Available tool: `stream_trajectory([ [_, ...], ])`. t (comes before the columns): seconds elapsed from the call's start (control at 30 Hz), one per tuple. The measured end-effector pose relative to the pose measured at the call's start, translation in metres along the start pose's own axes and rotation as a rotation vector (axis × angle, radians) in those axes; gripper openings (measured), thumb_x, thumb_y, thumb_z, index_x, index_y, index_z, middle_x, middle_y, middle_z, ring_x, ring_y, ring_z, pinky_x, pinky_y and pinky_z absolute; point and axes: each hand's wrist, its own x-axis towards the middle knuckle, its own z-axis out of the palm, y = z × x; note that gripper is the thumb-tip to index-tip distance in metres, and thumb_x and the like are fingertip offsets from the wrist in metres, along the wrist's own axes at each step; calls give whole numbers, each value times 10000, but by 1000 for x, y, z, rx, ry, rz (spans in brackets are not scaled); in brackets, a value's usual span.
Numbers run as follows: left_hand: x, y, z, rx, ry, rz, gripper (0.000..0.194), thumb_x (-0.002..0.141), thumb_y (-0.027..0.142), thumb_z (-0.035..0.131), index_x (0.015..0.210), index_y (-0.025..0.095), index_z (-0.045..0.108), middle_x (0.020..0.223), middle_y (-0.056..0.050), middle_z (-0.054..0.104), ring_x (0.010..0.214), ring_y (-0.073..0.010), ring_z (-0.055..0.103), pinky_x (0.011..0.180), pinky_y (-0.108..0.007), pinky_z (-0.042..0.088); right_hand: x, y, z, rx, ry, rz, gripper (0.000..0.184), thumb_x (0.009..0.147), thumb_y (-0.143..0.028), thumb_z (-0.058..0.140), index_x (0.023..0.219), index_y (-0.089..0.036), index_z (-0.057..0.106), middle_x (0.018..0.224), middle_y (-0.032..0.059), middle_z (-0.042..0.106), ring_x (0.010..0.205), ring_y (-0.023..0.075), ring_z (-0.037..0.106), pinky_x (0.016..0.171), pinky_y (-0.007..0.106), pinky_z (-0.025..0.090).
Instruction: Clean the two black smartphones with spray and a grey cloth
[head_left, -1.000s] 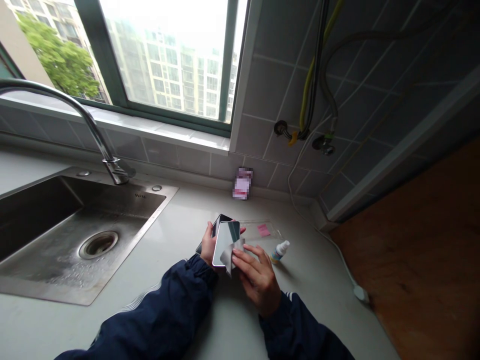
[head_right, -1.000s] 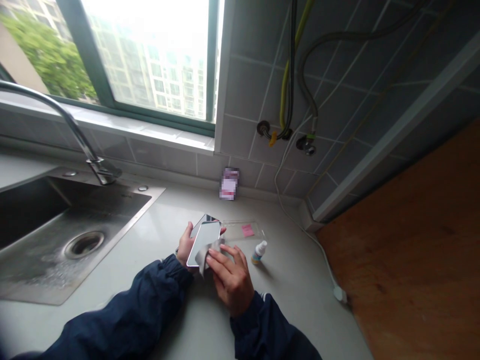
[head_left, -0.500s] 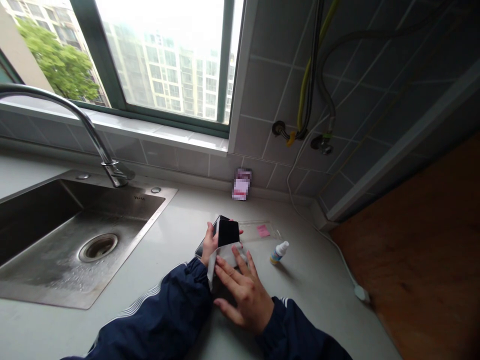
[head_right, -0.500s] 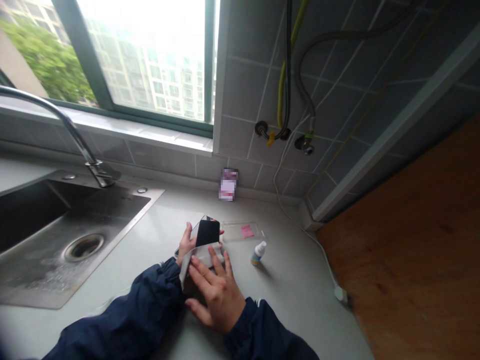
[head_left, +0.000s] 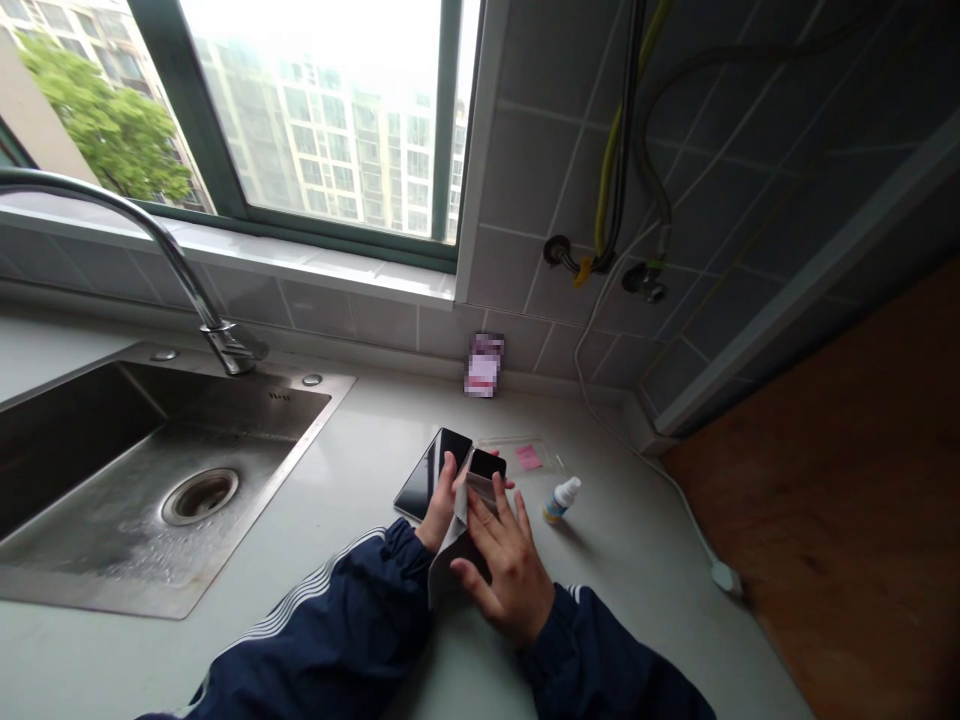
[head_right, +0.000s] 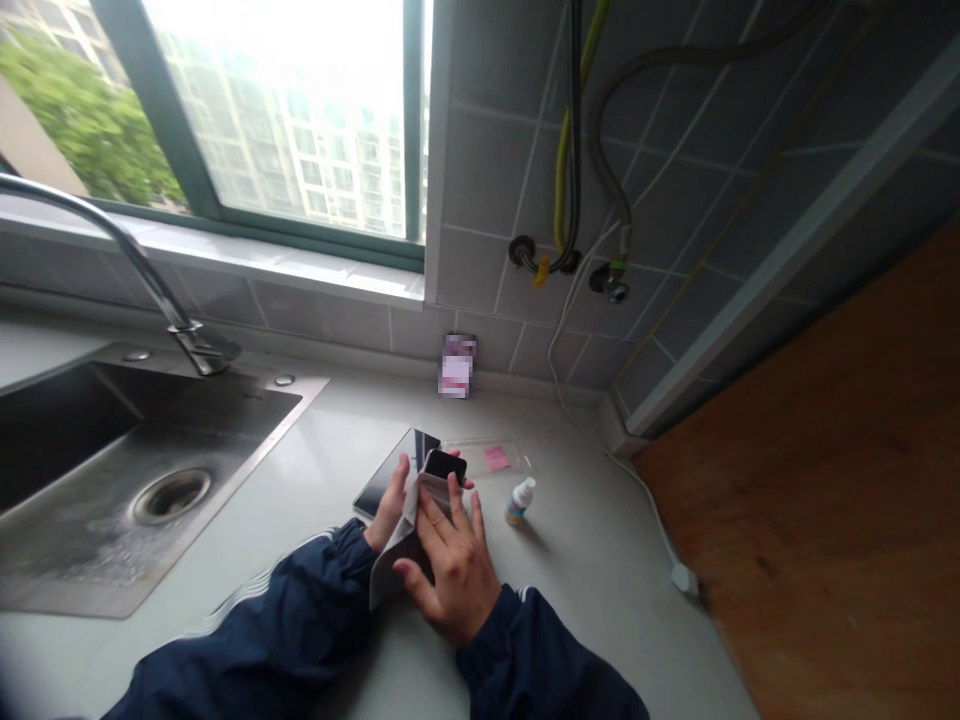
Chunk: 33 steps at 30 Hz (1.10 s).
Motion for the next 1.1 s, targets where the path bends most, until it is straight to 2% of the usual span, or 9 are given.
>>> stream_trajectory([
  [0.07, -3, -7, 2, 26, -51, 20, 815, 885, 685, 524, 1492, 146, 457, 1328, -162, 654, 1292, -347, 566, 1165, -476, 343, 0, 3, 1, -11, 60, 48, 683, 1025, -431, 398, 1610, -178, 151, 1629, 80, 283, 1532, 385, 33, 1166, 694, 216],
  [0.13, -8, -11, 0, 53, -36, 32, 666, 932, 563, 547, 1449, 144, 527, 1332, -142, 658, 1359, -324, 505, 1201, -447, 294, 0, 6, 2, -20, 118, 98, 662, 1035, -423, 362, 1612, -178, 146, 1639, 84, 257, 1532, 388, 29, 1165, 691, 217],
  [0.23, -13, -12, -7, 140, 99, 38, 445, 946, 361, 584, 1330, 145, 648, 1313, -105, 676, 1422, -300, 428, 1230, -431, 229, -1, 9, 3, -39, 186, 149, 643, 1042, -410, 344, 1612, -183, 151, 1649, 92, 223, 1531, 394, 32, 1161, 694, 207],
  [0.33, -14, -10, -6, 213, 191, 75, 359, 914, 334, 631, 1198, 136, 728, 1283, -92, 694, 1445, -303, 389, 1244, -438, 186, -2, 11, 4, -53, 223, 169, 626, 1041, -379, 363, 1609, -200, 172, 1646, 90, 237, 1532, 387, 52, 1168, 685, 197],
  [0.4, -13, -9, 0, 227, 170, 85, 382, 898, 399, 652, 1153, 132, 748, 1246, -97, 714, 1425, -306, 421, 1243, -429, 196, -2, 12, 5, -53, 234, 182, 621, 1038, -367, 379, 1607, -208, 187, 1638, 89, 261, 1531, 383, 72, 1168, 675, 211],
  [0.5, -13, -8, 12, 212, 49, 51, 488, 870, 532, 653, 1142, 139, 753, 1195, -107, 736, 1361, -316, 505, 1224, -423, 252, -1, 14, 3, -50, 266, 193, 604, 1038, -355, 385, 1601, -217, 216, 1633, 89, 277, 1528, 386, 98, 1159, 671, 237],
  [0.7, -15, -5, 10, 196, -112, 2, 453, 964, 492, 524, 1204, 161, 718, 1146, -100, 755, 1247, -270, 616, 1169, -394, 349, 1, 12, -5, -20, 383, 210, 596, 1033, -307, 393, 1599, -226, 225, 1639, 85, 262, 1522, 360, 174, 1174, 624, 268],
  [0.93, -12, 1, 12, 108, -122, 8, 520, 938, 493, 575, 1274, 108, 669, 1173, -139, 739, 1267, -325, 591, 1154, -421, 361, 2, 13, -7, 14, 414, 213, 591, 1017, -267, 417, 1588, -219, 269, 1607, 93, 339, 1498, 339, 270, 1171, 579, 323],
  [1.1, -9, 6, 17, 66, -16, 65, 568, 926, 481, 588, 1350, 106, 617, 1199, -150, 727, 1251, -375, 594, 1136, -460, 378, 1, 15, -4, -14, 316, 251, 634, 1017, -368, 415, 1602, -214, 225, 1621, 100, 300, 1502, 380, 235, 1165, 623, 289],
])
